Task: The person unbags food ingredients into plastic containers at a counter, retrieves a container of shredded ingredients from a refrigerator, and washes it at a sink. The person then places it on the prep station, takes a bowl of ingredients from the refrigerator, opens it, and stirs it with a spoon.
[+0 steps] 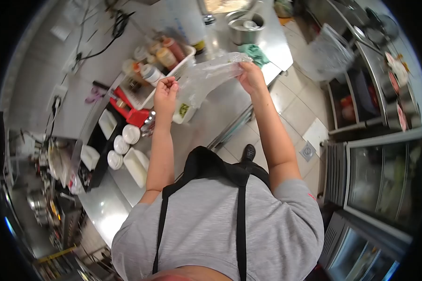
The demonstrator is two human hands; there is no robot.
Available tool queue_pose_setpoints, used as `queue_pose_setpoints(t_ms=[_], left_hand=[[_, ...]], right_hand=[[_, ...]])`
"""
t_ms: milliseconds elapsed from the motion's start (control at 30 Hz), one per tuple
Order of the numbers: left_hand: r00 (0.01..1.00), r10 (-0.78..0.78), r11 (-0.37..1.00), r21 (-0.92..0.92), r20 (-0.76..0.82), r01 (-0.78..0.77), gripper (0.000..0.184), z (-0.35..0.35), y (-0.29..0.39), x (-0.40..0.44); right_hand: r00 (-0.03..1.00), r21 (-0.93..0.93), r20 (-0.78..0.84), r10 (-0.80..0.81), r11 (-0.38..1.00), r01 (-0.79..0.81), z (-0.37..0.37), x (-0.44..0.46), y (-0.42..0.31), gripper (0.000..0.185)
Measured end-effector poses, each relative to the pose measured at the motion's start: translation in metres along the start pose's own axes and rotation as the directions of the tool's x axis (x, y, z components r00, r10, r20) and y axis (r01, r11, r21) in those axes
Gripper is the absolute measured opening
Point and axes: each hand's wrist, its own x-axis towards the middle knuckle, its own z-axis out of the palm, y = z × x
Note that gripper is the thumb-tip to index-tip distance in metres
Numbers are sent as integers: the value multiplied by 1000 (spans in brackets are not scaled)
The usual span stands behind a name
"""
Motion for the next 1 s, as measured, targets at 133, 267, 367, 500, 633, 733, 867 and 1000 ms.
queue_pose_setpoints(t_ms=[133,267,367,500,633,733,867,1000], left_hand=[[955,-235,909,-306,182,282,23,52,27,12],[842,-324,700,-489,432,520,29,146,28,8],[800,-302,654,-498,518,569,28,215,23,4],[756,-333,674,-417,564,609,24,304,-11,-3],[564,-434,635,-206,703,745,24,378,-41,-14],[527,-481,618,-155,701,771,24,418,-46,-7],[515,-506,649,-87,692,756,23,450,-57,29],[565,-494,692,-94,661,716,22,477,-74,84]], right_hand=[[956,158,-288,59,987,-13,-49,-40,-12,28],[921,318,-376,100,948,27,-144,-83,-54,23],[911,483,-385,146,874,64,-238,-123,-68,20],[798,474,-580,163,864,167,-324,-187,-123,21],[676,395,-732,84,860,322,-390,-232,-196,25],[650,325,-759,-32,847,421,-417,-225,-246,27],[640,332,-762,-98,789,516,-451,-177,-287,29],[649,358,-746,-150,731,581,-480,-114,-311,29]])
